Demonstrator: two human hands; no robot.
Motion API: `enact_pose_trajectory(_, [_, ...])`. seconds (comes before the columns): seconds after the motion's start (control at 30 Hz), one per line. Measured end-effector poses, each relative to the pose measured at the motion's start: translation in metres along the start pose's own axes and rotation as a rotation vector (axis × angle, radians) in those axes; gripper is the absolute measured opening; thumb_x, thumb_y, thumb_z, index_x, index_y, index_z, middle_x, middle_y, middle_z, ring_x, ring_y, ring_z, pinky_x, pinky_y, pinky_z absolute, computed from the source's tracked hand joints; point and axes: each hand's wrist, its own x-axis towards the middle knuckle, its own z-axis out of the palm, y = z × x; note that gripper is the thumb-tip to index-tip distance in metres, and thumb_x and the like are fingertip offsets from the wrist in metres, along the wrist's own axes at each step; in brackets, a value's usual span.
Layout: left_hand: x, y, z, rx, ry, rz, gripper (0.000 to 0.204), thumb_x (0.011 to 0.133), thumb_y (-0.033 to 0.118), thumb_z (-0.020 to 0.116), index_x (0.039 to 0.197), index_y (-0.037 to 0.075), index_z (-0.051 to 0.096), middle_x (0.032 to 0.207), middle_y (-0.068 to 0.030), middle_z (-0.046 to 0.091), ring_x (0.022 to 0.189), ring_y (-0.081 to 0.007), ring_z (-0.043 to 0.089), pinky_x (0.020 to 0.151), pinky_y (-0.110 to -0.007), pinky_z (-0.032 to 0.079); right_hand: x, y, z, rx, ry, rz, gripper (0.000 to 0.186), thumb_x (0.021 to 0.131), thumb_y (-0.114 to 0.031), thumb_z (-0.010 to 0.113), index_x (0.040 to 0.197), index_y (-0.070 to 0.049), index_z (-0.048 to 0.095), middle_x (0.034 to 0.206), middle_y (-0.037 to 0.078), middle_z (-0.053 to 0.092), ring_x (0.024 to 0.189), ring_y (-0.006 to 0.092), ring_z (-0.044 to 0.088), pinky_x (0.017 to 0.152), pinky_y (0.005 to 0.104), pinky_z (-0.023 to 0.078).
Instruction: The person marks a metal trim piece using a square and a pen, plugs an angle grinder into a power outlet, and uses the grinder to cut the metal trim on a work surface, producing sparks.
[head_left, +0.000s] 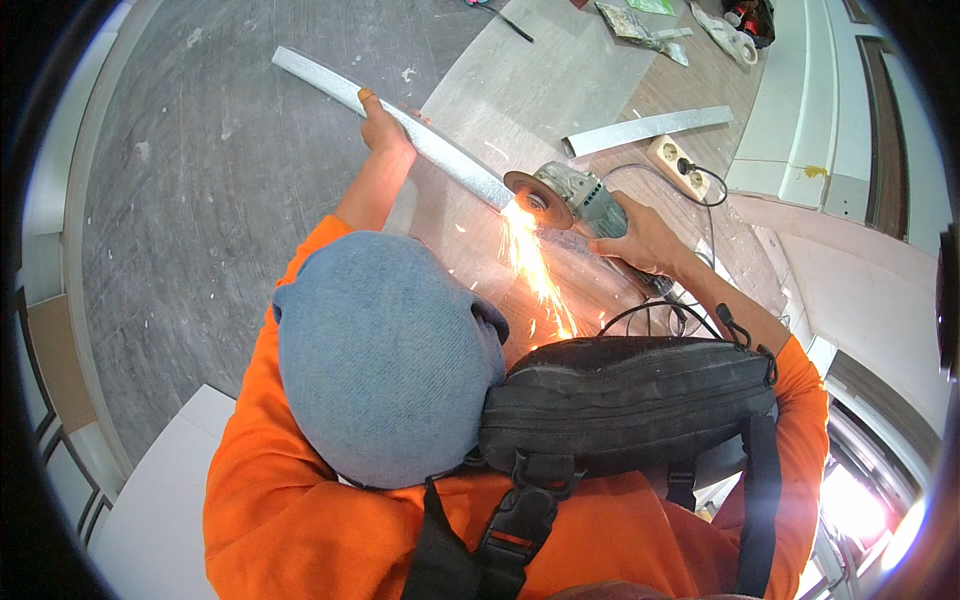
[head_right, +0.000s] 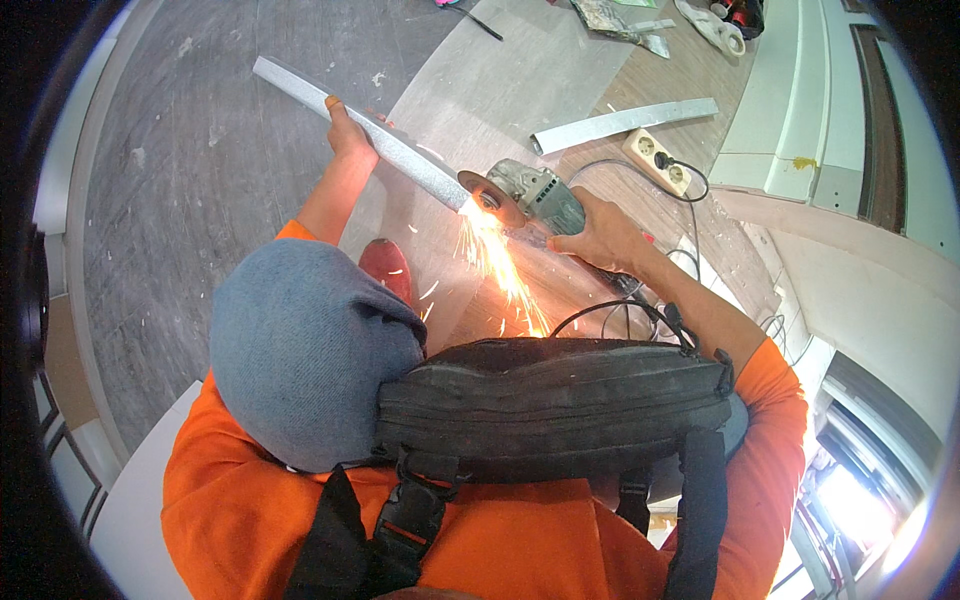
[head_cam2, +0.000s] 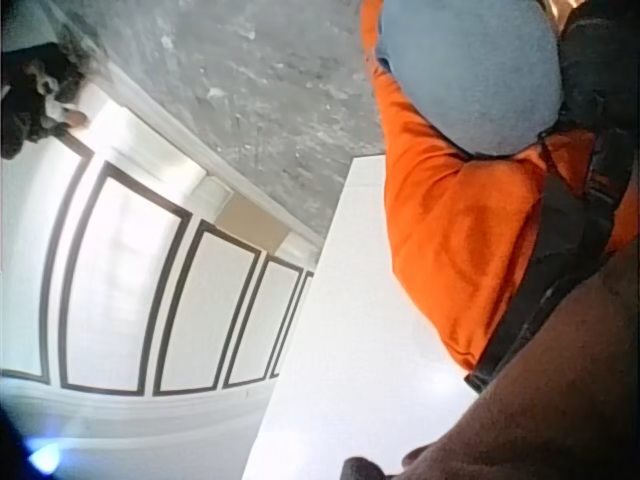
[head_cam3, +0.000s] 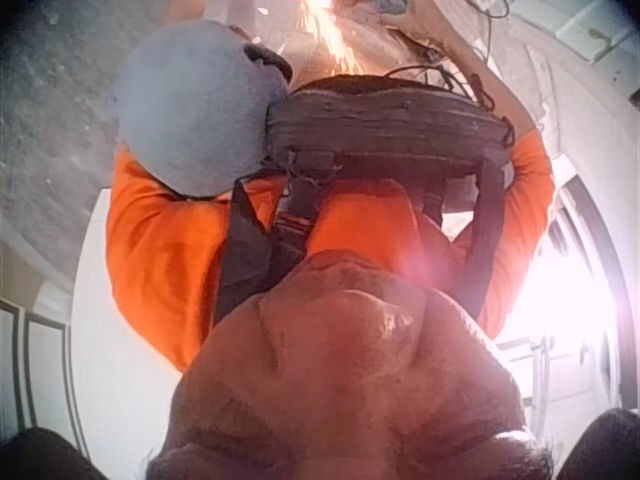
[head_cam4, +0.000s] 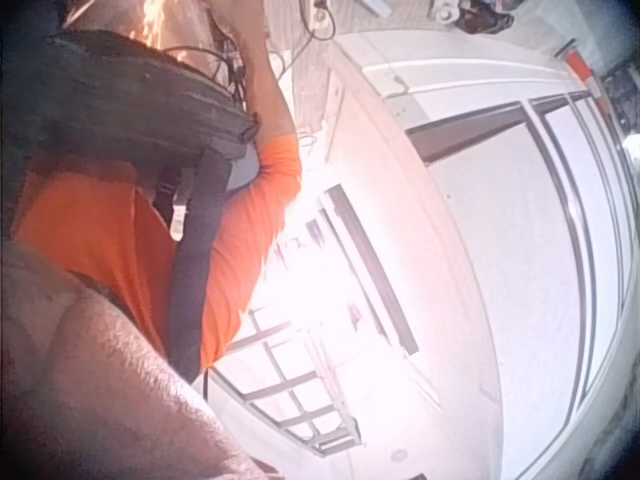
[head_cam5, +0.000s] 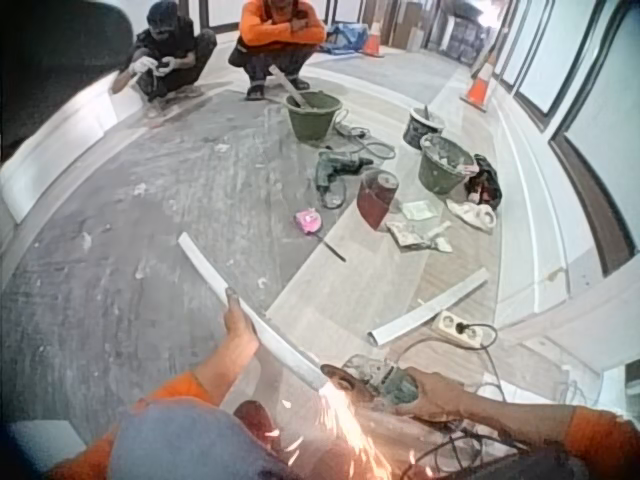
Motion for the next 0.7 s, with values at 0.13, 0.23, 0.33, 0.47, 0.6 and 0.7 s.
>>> enact_pose_trajectory(0.13, [-0.0050, 0.0008, 0.0026, -0.014, -0.001, -0.003, 0.065, 0.099, 0.057, 0.043, 0.119, -0.005, 0.042, 0.100, -0.0170, 0.050, 0.073, -0.0281, 0.058, 0.062, -0.050, 0.052, -0.0011, -0.0039, -0.0023, 0.017, -0.012, 0.024, 0.079, 0.068, -0.035, 0.081, 0.130, 0.003, 0.053, 0.114, 0.028, 0.065, 0.107, 0.0368, 0.064, 0.094, 0.0409, 0.047])
enact_pose_trajectory(0.23, [-0.0047, 0.0013, 0.0024, -0.014, -0.014, -0.008, 0.067, 0.099, 0.058, 0.043, 0.120, -0.006, 0.042, 0.100, -0.0173, 0.050, 0.075, -0.0283, 0.058, 0.064, -0.050, 0.053, -0.0005, 0.0012, 0.0011, -0.003, 0.045, -0.043, 0.083, 0.068, -0.040, 0.080, 0.131, 0.006, 0.052, 0.113, 0.032, 0.064, 0.106, 0.0430, 0.064, 0.093, 0.0438, 0.049])
enact_pose_trajectory(0.33, [-0.0034, 0.0001, 0.0009, 0.002, -0.010, -0.007, 0.069, 0.099, 0.059, 0.043, 0.119, -0.007, 0.042, 0.101, -0.0174, 0.049, 0.076, -0.0282, 0.058, 0.066, -0.051, 0.053, 0.0010, -0.0004, 0.0007, -0.002, 0.019, -0.025, 0.084, 0.069, -0.040, 0.080, 0.132, 0.008, 0.051, 0.115, 0.033, 0.064, 0.107, 0.0433, 0.064, 0.094, 0.0434, 0.048])
enact_pose_trajectory(0.47, [-0.0031, -0.0003, 0.0003, 0.004, -0.011, -0.011, 0.071, 0.098, 0.060, 0.043, 0.120, -0.008, 0.041, 0.102, -0.0179, 0.049, 0.077, -0.0284, 0.058, 0.067, -0.051, 0.053, 0.0006, -0.0020, -0.0003, -0.008, 0.027, -0.036, 0.084, 0.069, -0.039, 0.079, 0.132, 0.008, 0.051, 0.116, 0.033, 0.064, 0.108, 0.0423, 0.064, 0.095, 0.0430, 0.048])
enact_pose_trajectory(0.6, [-0.0037, -0.0020, 0.0022, -0.006, -0.009, -0.011, 0.072, 0.099, 0.059, 0.043, 0.122, -0.009, 0.040, 0.104, -0.0182, 0.049, 0.077, -0.0288, 0.057, 0.068, -0.051, 0.053, -0.0007, -0.0018, -0.0001, -0.002, 0.024, -0.030, 0.082, 0.069, -0.038, 0.078, 0.132, 0.007, 0.051, 0.116, 0.032, 0.064, 0.108, 0.0411, 0.064, 0.095, 0.0427, 0.048])
enact_pose_trajectory(0.7, [0.0026, -0.0040, -0.0032, -0.025, -0.019, -0.009, 0.073, 0.098, 0.060, 0.045, 0.124, -0.008, 0.039, 0.105, -0.0190, 0.050, 0.078, -0.0298, 0.059, 0.067, -0.051, 0.054, -0.0010, -0.0029, 0.0007, 0.019, 0.028, -0.030, 0.080, 0.069, -0.038, 0.078, 0.131, 0.007, 0.052, 0.115, 0.031, 0.064, 0.107, 0.0402, 0.064, 0.095, 0.0420, 0.048])
